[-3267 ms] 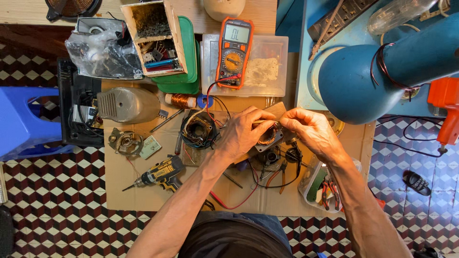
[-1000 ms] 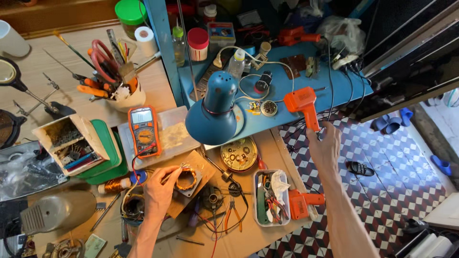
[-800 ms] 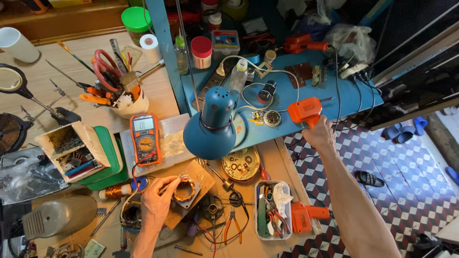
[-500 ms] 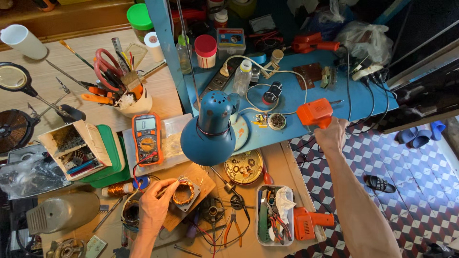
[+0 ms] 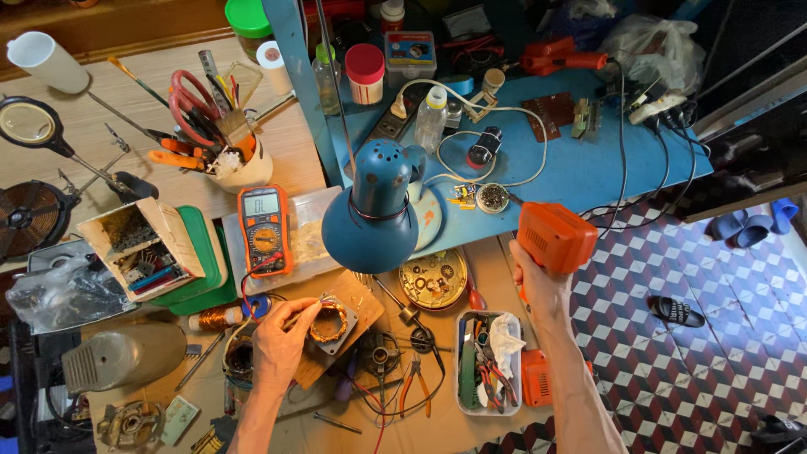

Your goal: The person works at a cluttered workbench, manipulating wires and a motor stator. They use a heat gun to apply heat to the component and a multimeter to check electrical continuity. The person also uses a wooden stick to adjust or clean inside the stator.

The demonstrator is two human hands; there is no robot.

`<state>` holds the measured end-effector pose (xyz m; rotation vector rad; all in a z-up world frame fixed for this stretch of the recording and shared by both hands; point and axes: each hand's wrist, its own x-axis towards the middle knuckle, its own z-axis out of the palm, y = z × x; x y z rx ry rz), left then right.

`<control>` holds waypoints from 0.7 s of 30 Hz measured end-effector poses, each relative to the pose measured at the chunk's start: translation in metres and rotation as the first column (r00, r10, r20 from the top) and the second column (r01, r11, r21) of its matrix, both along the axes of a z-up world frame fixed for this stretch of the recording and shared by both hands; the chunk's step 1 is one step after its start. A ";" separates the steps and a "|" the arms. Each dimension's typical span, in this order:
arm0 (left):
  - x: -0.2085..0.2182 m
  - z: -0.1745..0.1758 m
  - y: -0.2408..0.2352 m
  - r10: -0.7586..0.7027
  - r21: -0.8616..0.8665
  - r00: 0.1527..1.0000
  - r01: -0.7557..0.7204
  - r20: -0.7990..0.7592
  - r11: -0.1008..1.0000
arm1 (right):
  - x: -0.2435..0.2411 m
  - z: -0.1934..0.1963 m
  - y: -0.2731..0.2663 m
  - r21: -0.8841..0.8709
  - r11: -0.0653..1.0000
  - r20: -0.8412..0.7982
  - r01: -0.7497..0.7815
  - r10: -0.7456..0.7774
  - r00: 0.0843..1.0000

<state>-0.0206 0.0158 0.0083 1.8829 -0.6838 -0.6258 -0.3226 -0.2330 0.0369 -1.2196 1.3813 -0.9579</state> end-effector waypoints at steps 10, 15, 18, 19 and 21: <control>0.000 0.004 0.002 -0.017 -0.037 1.000 0.018 0.006 0.999 | 0.007 -0.023 -0.010 0.004 0.999 -0.074 0.037 -0.036 0.997; -0.002 0.003 0.003 -0.003 -0.062 0.999 0.000 -0.048 0.998 | 0.008 -0.031 -0.009 0.007 0.999 -0.111 0.042 -0.041 0.993; -0.002 0.000 0.004 0.006 -0.064 1.000 -0.007 -0.021 0.998 | 0.010 -0.034 -0.009 -0.006 0.999 -0.147 0.053 -0.053 0.988; -0.002 0.000 0.006 0.005 -0.066 1.000 -0.007 -0.025 0.998 | 0.010 -0.034 -0.008 -0.010 0.998 -0.161 0.059 -0.060 0.985; -0.001 -0.001 0.004 0.004 -0.081 0.999 -0.007 -0.035 0.997 | 0.013 -0.031 -0.007 -0.022 0.998 -0.129 0.052 -0.054 0.990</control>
